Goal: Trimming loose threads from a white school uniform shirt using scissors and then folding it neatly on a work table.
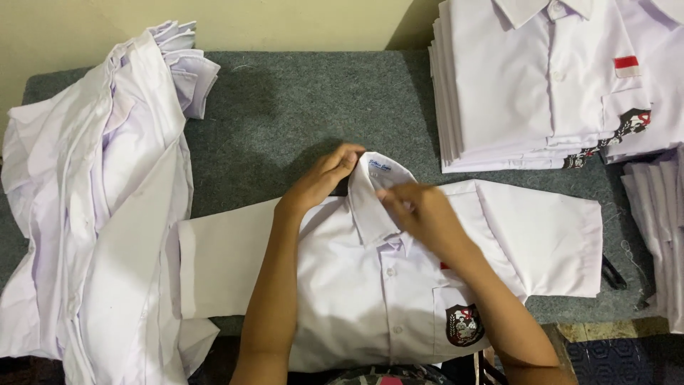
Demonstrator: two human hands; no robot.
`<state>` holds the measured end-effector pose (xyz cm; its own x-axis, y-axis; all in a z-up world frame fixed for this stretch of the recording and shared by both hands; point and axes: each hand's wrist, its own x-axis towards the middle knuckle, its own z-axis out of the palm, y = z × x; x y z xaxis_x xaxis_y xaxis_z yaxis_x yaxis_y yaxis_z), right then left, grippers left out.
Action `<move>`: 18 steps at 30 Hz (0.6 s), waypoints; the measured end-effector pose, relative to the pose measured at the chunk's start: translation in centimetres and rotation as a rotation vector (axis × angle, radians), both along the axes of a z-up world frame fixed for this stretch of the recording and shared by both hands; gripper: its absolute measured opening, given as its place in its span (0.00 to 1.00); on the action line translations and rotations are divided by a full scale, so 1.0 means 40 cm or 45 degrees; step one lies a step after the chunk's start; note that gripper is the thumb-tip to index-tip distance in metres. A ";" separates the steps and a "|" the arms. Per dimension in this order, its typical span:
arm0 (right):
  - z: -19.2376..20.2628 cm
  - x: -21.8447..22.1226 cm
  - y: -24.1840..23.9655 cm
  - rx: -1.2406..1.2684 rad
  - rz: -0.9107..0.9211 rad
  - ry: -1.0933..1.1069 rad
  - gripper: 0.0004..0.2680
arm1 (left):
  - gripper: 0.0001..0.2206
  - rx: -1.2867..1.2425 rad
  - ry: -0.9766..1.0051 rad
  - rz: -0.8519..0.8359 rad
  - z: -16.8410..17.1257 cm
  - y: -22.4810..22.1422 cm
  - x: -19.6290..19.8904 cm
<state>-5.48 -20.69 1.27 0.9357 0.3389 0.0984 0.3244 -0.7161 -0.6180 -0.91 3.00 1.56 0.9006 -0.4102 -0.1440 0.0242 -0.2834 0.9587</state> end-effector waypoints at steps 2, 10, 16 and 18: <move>-0.007 0.031 -0.037 0.174 -0.002 -0.195 0.04 | 0.27 0.023 0.130 -0.018 0.002 0.011 0.001; 0.135 0.045 -0.120 -0.680 0.136 0.551 0.13 | 0.39 -0.059 0.059 -0.470 -0.036 0.047 0.003; 0.019 0.086 -0.185 -0.298 0.280 0.242 0.10 | 0.35 0.491 0.258 -0.466 0.001 0.047 -0.019; 0.038 0.081 -0.218 -0.097 0.219 0.277 0.11 | 0.25 0.442 0.077 -0.375 -0.033 0.088 -0.009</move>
<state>-2.23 -29.43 2.78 0.8601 0.4931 -0.1306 0.3106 -0.7093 -0.6328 -1.28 6.53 0.22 0.7384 -0.5660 -0.3666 -0.0530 -0.5907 0.8052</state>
